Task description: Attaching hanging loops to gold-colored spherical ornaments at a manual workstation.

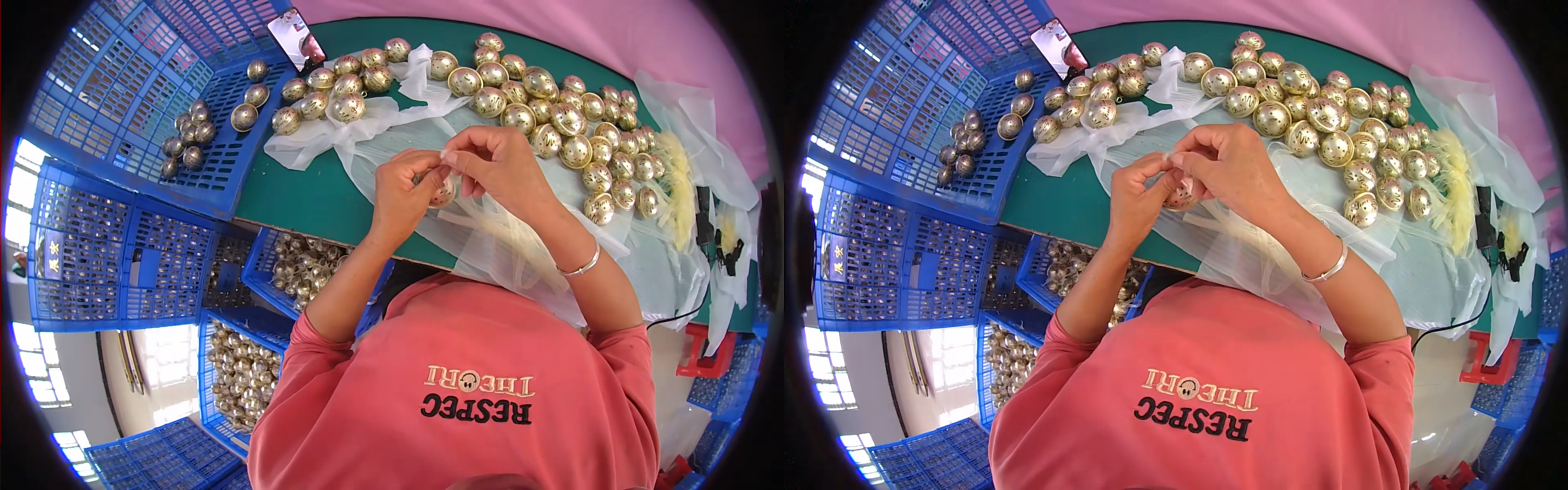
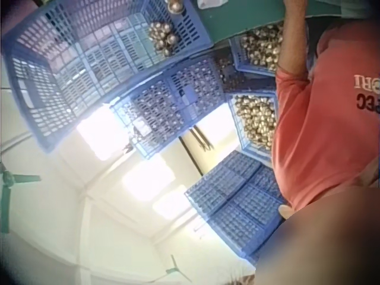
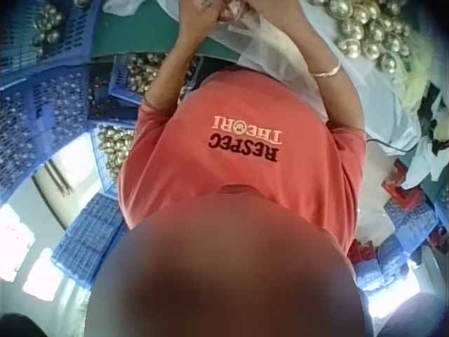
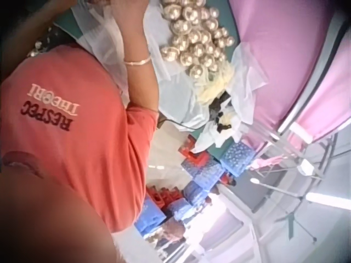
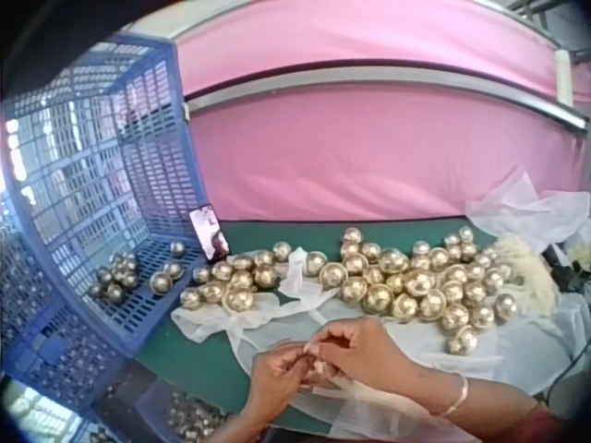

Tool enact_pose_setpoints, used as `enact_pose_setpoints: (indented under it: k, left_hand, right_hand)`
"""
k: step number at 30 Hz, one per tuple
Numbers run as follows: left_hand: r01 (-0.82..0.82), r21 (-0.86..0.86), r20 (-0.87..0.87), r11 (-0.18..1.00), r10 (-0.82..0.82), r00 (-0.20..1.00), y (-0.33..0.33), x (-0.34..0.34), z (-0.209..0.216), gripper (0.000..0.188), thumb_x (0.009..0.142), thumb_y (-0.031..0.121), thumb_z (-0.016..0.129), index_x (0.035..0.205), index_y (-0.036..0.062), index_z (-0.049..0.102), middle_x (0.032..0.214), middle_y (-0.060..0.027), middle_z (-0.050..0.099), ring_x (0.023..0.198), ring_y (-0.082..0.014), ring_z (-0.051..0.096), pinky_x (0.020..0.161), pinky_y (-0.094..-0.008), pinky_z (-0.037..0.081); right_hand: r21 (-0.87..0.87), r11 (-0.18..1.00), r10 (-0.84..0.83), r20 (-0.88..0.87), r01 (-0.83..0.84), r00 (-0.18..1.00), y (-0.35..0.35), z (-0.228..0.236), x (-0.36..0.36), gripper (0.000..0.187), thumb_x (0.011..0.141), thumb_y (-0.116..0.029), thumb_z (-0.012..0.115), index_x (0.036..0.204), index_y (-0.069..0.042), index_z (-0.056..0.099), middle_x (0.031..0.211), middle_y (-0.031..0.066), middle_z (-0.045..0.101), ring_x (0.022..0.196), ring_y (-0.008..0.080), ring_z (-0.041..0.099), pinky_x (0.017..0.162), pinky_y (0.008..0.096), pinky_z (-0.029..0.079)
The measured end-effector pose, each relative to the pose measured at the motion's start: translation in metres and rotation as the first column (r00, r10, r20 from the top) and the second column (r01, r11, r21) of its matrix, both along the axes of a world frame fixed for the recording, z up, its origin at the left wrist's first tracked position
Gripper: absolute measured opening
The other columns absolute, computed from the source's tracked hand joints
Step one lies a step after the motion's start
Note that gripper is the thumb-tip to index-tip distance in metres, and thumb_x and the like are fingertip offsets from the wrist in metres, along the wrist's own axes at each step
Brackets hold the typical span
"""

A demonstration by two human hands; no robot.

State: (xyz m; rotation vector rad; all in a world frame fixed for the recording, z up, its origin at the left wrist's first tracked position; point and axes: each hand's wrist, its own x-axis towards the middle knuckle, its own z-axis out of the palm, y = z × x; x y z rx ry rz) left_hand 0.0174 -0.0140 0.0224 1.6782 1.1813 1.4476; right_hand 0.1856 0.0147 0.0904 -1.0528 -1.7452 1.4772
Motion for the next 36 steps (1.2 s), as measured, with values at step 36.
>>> enact_pose_setpoints:
  k: [36]
  left_hand:
    - [0.088, -0.163, 0.481, 0.983, 0.002, 0.877, 0.012, 0.052, 0.013, 0.015, 0.097, 0.013, 0.057, 0.086, 0.0019, 0.056, 0.061, 0.0033, 0.051, 0.053, -0.0017, 0.041, 0.048, -0.0192, 0.032]
  right_hand:
    - [-0.110, 0.986, -0.159, -0.338, 0.129, 0.927, 0.009, 0.004, 0.027, 0.017, 0.091, -0.019, 0.062, 0.092, -0.002, 0.060, 0.076, -0.0006, 0.057, 0.056, 0.0051, 0.049, 0.047, 0.0197, 0.037]
